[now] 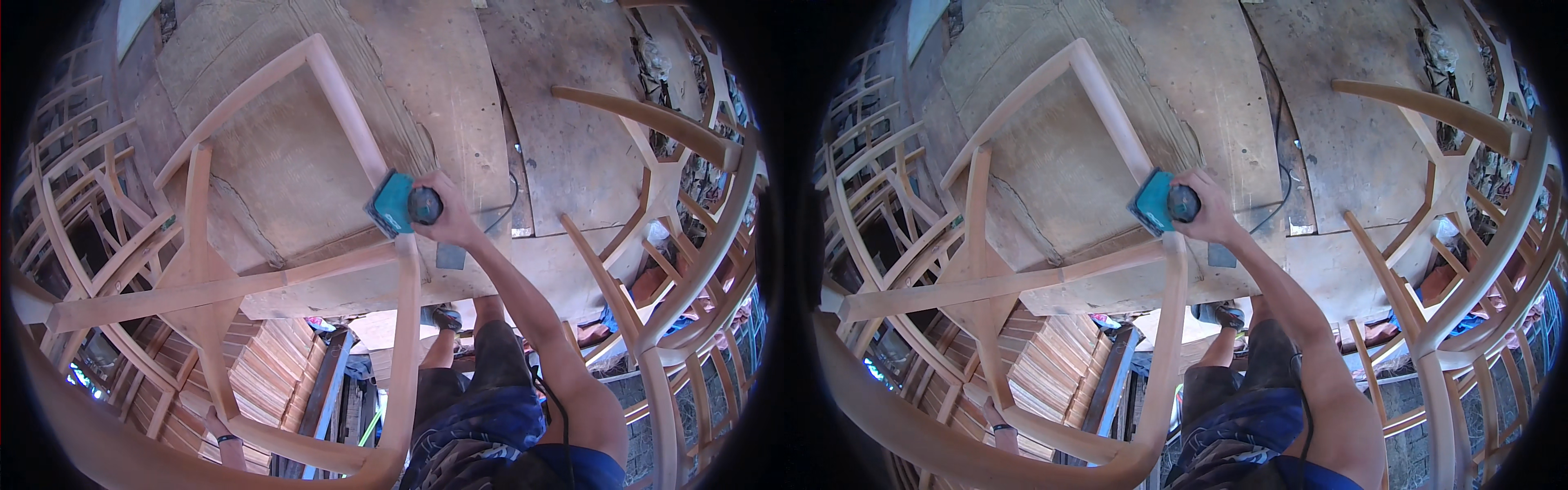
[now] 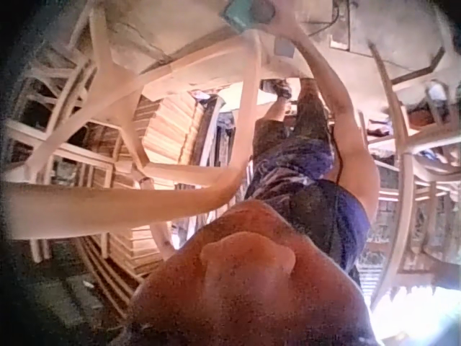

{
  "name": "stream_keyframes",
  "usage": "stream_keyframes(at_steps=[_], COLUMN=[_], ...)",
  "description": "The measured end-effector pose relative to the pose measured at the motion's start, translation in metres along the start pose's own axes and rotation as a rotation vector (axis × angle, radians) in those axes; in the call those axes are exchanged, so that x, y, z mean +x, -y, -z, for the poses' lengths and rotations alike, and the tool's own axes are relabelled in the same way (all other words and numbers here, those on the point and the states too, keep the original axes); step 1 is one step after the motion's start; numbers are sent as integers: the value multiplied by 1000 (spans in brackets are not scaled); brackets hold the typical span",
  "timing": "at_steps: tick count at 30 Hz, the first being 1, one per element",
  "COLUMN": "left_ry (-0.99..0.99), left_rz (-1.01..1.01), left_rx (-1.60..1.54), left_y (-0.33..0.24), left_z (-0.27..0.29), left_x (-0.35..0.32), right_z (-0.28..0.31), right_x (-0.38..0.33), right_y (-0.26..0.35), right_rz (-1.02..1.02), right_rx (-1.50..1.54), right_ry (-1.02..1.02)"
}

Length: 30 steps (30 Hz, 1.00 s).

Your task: Using an electric orbital sander to smooth the wooden surfaces of chair frames.

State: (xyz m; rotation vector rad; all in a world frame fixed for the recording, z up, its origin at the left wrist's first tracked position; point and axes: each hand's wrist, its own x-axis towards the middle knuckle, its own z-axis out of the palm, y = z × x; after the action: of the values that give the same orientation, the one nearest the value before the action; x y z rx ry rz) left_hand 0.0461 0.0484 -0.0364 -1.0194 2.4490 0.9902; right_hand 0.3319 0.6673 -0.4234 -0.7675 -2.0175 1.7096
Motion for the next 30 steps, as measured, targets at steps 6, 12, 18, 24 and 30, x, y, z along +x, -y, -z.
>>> stream_keyframes(at_steps=[6, 12, 18, 24, 30], left_ry=[-27, 18, -51, 16, 20], left_rz=[-35, -78, -20, 18, 4], left_rx=[65, 171, 98, 124, 156], left_y=[6, -6, -6, -16, -11], left_z=[14, 36, -8, -5, 7], left_x=[11, 10, 1, -15, -5], right_z=[7, 18, 11, -19, -10], right_x=[160, 311, 234, 11, -31], right_y=[-16, 79, -7, -15, 4], right_rz=[-69, -249, -152, -293, -290], right_rx=[50, -14, 71, 10, -23], right_ry=[-82, -246, -161, -179, -28])
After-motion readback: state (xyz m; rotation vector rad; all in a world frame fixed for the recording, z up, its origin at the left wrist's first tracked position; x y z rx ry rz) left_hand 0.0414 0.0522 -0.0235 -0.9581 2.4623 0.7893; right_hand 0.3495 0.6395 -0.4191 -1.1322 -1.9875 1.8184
